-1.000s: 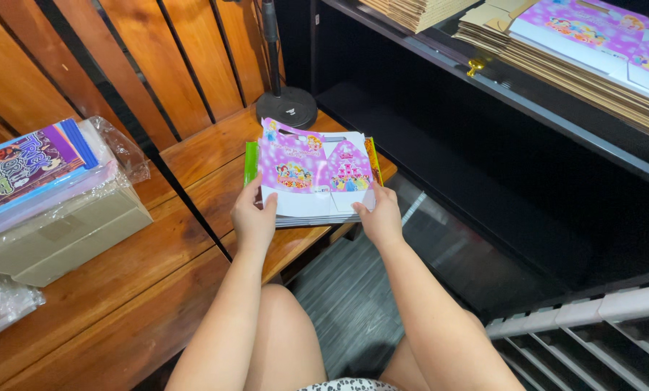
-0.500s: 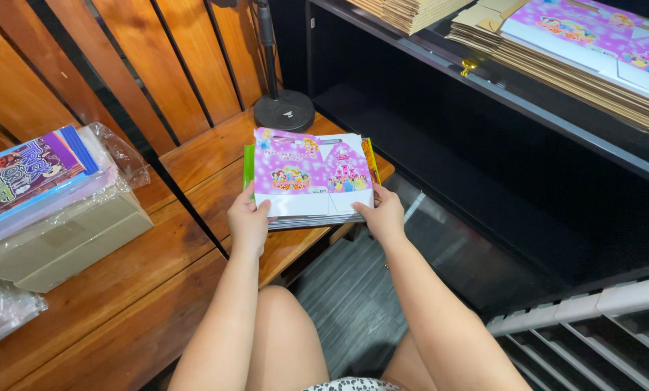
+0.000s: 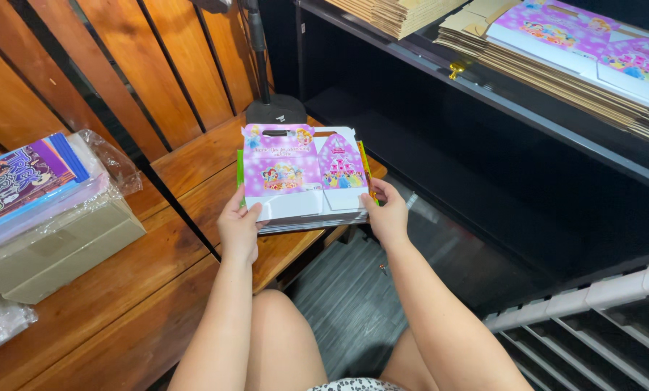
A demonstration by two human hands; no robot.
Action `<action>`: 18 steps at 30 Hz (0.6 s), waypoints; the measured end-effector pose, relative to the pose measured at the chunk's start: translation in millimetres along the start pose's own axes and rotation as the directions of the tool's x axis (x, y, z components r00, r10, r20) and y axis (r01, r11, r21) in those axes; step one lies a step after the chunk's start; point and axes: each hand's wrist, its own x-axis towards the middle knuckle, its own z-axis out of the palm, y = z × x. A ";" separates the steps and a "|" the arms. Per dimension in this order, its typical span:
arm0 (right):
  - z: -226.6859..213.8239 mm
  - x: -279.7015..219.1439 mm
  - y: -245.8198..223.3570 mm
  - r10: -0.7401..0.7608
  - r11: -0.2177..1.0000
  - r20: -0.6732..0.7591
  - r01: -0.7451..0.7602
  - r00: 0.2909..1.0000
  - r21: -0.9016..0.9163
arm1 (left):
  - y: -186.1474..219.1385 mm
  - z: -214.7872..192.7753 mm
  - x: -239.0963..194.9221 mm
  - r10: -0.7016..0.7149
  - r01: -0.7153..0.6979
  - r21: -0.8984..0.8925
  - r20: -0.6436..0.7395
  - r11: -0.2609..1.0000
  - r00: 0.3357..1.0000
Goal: The person sits on the floor and repeatedly picks up stacks of white paper and colorful printed sheets from a wooden bench. They place each stack onto a pile of cardboard sheets on a nearby black shelf, aligning them carefully.
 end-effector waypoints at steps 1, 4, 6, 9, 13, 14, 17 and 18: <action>0.0 1.5 2.3 -0.001 1.000 -0.003 0.001 1.000 0.000 | -2.6 -2.6 2.4 0.001 -0.001 0.000 0.003 1.000 1.000; 1.3 4.6 3.7 0.034 0.987 0.005 -0.034 0.999 0.157 | -11.0 -8.3 12.2 -0.012 0.013 -0.043 0.019 0.999 1.000; 1.5 4.4 -1.9 0.019 0.956 0.062 -0.036 0.998 0.292 | -19.7 -8.3 19.8 0.005 -0.001 -0.077 0.052 0.997 0.999; -17.6 1.3 -25.4 0.037 0.953 0.103 -0.066 0.994 0.297 | 1.2 -4.3 7.9 0.017 -0.014 -0.048 0.067 0.999 0.998; -49.9 0.2 -63.6 0.027 0.970 0.093 -0.048 0.995 0.236 | 17.0 7.6 1.0 0.032 -0.028 -0.053 0.077 0.998 0.997; -59.3 -1.3 -75.6 0.017 0.974 0.095 -0.038 0.995 0.224 | 18.7 9.3 0.8 0.053 -0.050 -0.052 0.071 0.997 0.996; -89.7 -3.2 -109.7 -0.022 0.975 0.056 0.009 0.998 0.222 | 48.5 30.6 -17.2 0.109 -0.103 -0.067 0.100 0.992 0.989; -100.1 -4.6 -120.2 -0.048 0.972 0.028 0.040 0.998 0.230 | 61.9 39.2 -27.3 0.141 -0.131 -0.082 0.120 0.988 0.983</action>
